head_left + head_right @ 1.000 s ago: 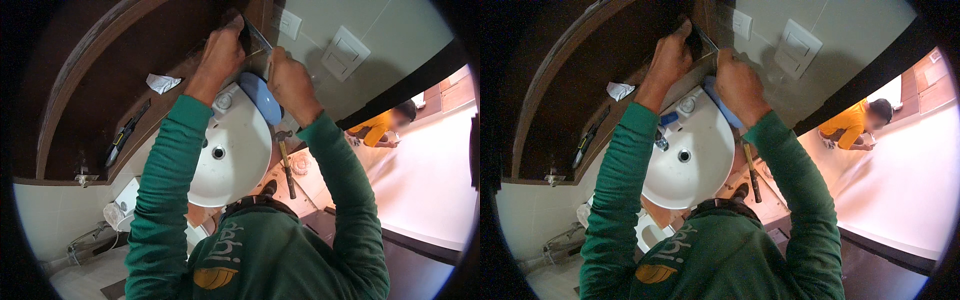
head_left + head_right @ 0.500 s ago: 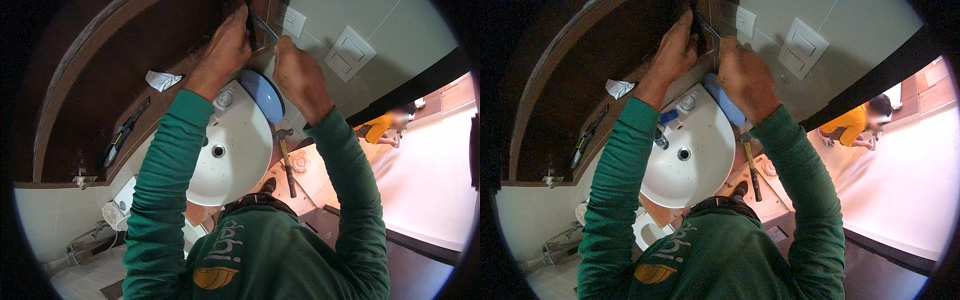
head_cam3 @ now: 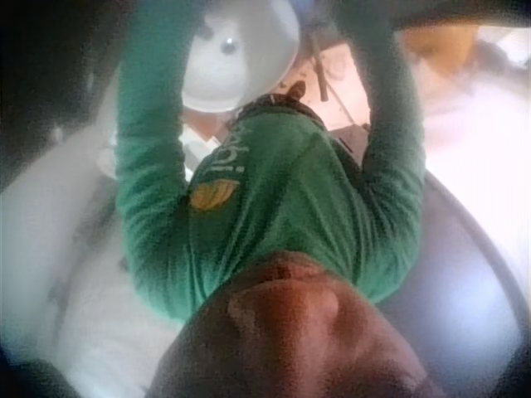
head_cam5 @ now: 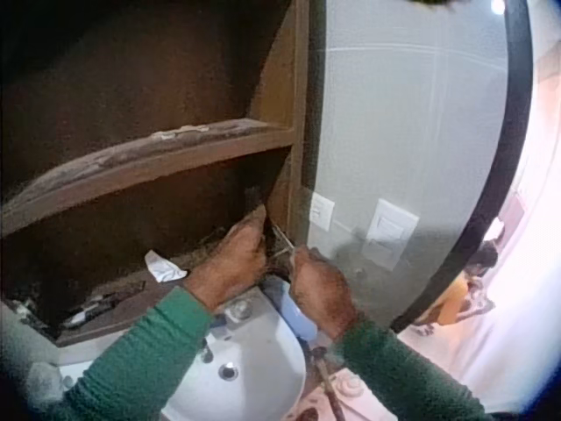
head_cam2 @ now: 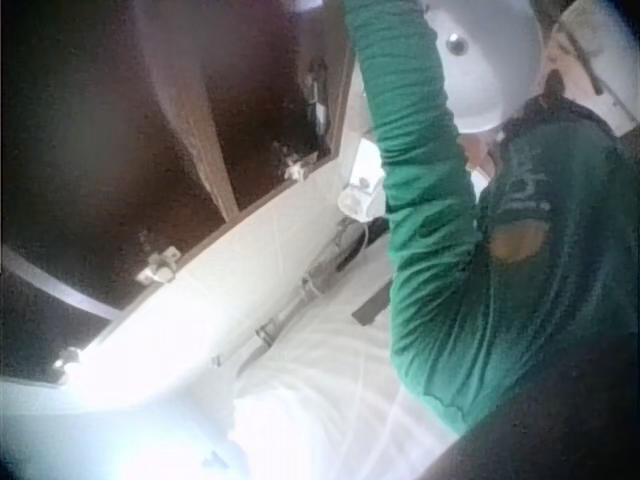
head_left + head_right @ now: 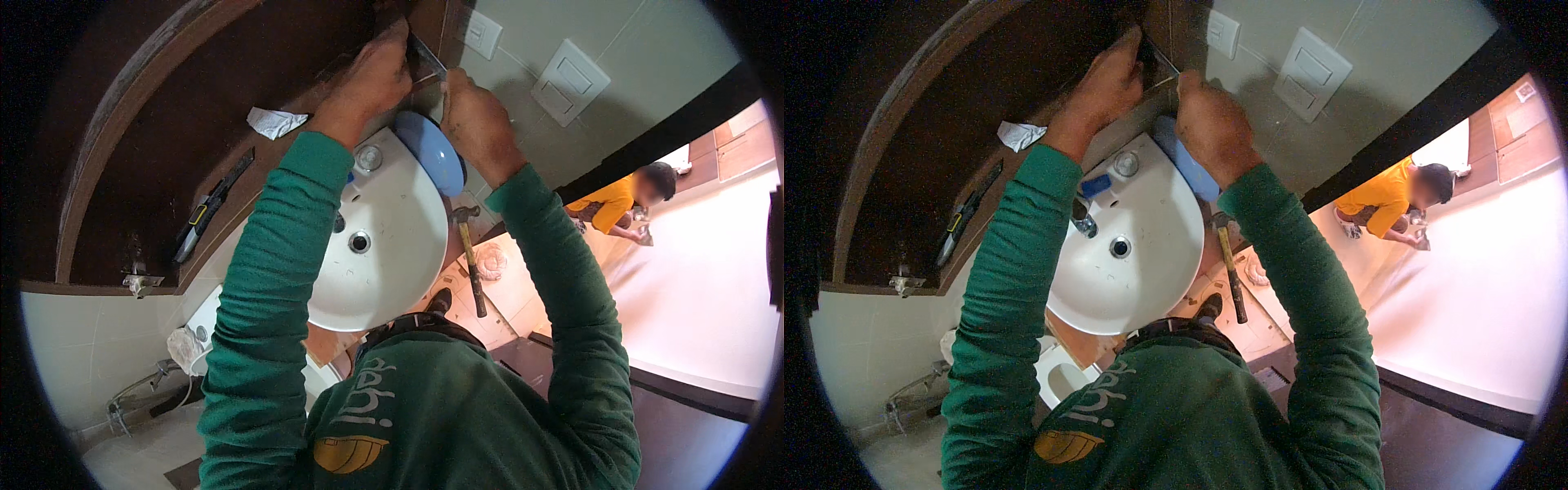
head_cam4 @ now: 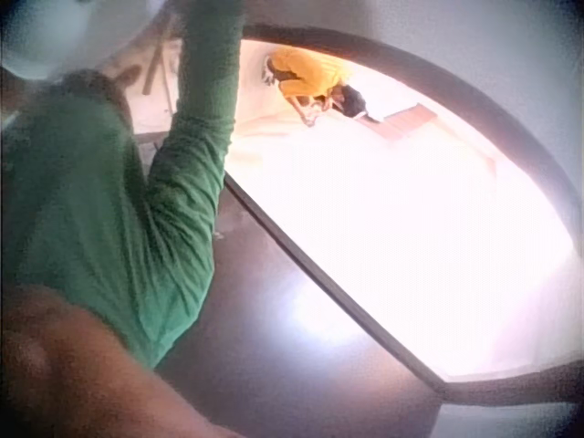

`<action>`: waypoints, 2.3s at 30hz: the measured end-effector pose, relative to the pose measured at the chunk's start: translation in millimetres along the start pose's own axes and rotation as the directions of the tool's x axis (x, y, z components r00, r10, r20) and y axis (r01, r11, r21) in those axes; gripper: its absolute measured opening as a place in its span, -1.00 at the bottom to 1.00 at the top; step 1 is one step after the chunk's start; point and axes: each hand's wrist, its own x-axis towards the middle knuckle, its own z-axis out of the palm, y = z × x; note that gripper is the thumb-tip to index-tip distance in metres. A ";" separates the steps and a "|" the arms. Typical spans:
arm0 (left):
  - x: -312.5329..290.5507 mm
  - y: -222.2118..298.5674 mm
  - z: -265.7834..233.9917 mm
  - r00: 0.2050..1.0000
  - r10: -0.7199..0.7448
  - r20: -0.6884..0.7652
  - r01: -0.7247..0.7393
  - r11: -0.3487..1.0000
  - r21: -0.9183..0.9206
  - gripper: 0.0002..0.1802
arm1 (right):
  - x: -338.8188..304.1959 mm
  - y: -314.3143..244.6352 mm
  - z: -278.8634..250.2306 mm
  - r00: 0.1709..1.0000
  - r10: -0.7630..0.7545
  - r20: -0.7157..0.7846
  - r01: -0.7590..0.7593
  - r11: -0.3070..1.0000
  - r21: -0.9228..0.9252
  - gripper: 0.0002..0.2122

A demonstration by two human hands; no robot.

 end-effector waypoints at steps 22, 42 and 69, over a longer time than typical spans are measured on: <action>-4.3 -15.0 -1.0 1.000 -0.022 -0.020 0.025 0.992 0.125 -0.33 | -5.3 0.5 -6.3 1.000 0.005 0.027 -0.007 0.998 0.067 -0.85; -15.7 13.0 -8.5 0.981 -0.194 0.026 0.183 0.956 0.231 -0.39 | -6.8 -10.8 -16.8 0.991 0.080 0.103 -0.082 0.996 0.018 -0.84; -144.8 63.9 -72.9 0.955 -0.291 0.049 0.180 0.705 0.686 -0.38 | -136.1 -39.0 -76.8 0.985 0.165 -0.045 -0.147 0.953 0.263 -0.61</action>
